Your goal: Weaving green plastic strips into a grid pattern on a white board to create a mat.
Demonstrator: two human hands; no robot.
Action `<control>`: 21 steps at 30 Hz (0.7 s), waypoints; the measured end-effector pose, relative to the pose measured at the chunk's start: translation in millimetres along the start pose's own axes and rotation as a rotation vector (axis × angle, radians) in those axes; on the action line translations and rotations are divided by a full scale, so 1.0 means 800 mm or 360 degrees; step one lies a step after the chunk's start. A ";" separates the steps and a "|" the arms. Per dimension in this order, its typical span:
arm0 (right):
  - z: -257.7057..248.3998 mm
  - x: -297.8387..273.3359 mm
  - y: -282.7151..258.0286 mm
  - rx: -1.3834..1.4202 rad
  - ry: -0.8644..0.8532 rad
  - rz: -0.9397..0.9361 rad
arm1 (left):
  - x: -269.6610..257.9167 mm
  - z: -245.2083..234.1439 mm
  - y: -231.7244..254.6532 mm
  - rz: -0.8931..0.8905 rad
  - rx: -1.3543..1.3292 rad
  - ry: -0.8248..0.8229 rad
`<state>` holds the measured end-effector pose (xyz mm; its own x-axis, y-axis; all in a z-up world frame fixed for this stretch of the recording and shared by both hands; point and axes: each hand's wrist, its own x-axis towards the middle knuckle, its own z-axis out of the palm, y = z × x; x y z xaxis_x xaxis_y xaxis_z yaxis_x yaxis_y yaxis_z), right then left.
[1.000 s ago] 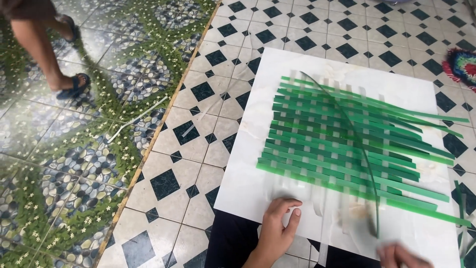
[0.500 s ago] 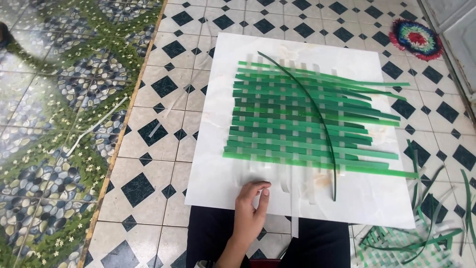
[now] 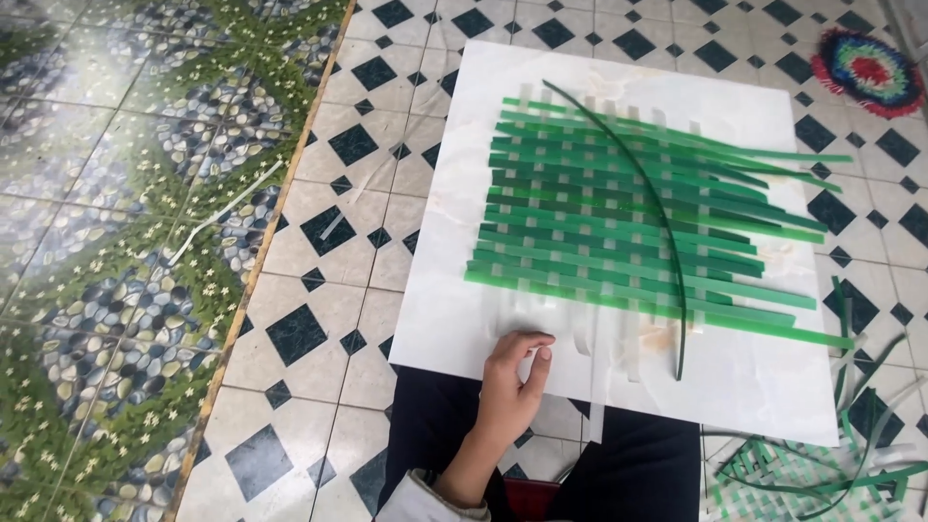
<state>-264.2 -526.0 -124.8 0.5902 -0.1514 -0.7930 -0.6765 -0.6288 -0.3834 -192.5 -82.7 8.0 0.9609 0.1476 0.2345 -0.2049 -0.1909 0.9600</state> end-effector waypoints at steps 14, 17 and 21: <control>-0.017 -0.031 0.071 0.0229 -0.0580 0.0753 | 0.004 -0.006 0.004 -0.0008 -0.0054 0.0012; -0.002 -0.099 0.100 0.0333 -0.0704 0.0919 | 0.004 -0.008 0.007 -0.0010 -0.0015 -0.0013; 0.027 -0.221 0.112 0.0482 -0.0888 0.1118 | 0.001 -0.009 0.003 0.0000 0.0010 -0.0053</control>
<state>-438.7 -539.0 -29.6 -0.2384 0.0156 -0.9710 -0.9288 -0.2959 0.2233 -193.5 -75.8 11.8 0.9665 0.1151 0.2293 -0.2041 -0.1968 0.9590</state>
